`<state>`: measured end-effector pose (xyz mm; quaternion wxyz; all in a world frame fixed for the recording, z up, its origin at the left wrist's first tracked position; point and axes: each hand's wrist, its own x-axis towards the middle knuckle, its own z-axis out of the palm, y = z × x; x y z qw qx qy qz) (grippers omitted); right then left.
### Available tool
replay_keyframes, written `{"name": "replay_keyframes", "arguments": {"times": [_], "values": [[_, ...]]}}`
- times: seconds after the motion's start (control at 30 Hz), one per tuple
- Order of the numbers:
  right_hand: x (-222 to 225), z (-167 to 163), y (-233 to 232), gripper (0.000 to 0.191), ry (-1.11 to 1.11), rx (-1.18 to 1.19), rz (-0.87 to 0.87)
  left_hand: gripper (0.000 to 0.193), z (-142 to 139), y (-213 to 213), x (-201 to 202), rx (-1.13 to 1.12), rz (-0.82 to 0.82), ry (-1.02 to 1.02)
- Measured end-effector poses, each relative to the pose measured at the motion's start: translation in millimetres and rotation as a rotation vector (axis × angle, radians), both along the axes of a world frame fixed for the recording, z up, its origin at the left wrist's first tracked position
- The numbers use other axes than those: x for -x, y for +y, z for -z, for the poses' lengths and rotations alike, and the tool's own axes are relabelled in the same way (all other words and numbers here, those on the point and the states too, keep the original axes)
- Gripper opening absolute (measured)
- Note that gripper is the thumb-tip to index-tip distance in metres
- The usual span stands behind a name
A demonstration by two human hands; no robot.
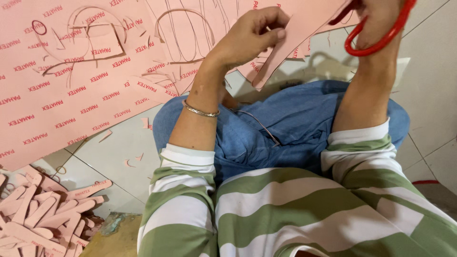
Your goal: The person sits on the floor and uses red-handled scissors to cut pink shoe insoles from a large sheet of material. They cut along pre-drawn outlines, separating individual insoles and placing them in a pile to the left.
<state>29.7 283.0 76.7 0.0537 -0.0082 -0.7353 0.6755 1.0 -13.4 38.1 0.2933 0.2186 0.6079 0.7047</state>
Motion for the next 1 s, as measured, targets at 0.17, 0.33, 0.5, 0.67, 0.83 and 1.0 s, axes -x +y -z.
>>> {"name": "replay_keyframes", "arguments": {"times": [0.17,0.33,0.5,0.67,0.83,1.0], "values": [[7,-4,-32,0.017,-0.056,-0.042,-0.125,0.016,15,1,12,-0.059,-0.338,-0.168],[8,-2,-54,0.018,-0.139,-0.034,-0.258,0.026,26,-7,22,-0.16,-0.678,-0.23],[5,23,-64,0.019,-0.254,-0.261,-0.414,0.025,28,-10,20,-0.25,-0.76,-0.18],[10,45,-70,0.024,0.079,-0.597,-0.539,0.026,27,-6,18,-0.275,-0.763,-0.188],[5,36,-79,0.027,0.107,-0.575,-0.553,0.028,23,-2,17,-0.294,-0.722,-0.23],[0,22,-96,0.013,-0.353,-0.29,-0.408,0.028,17,-2,16,-0.234,-0.719,-0.234]]}}
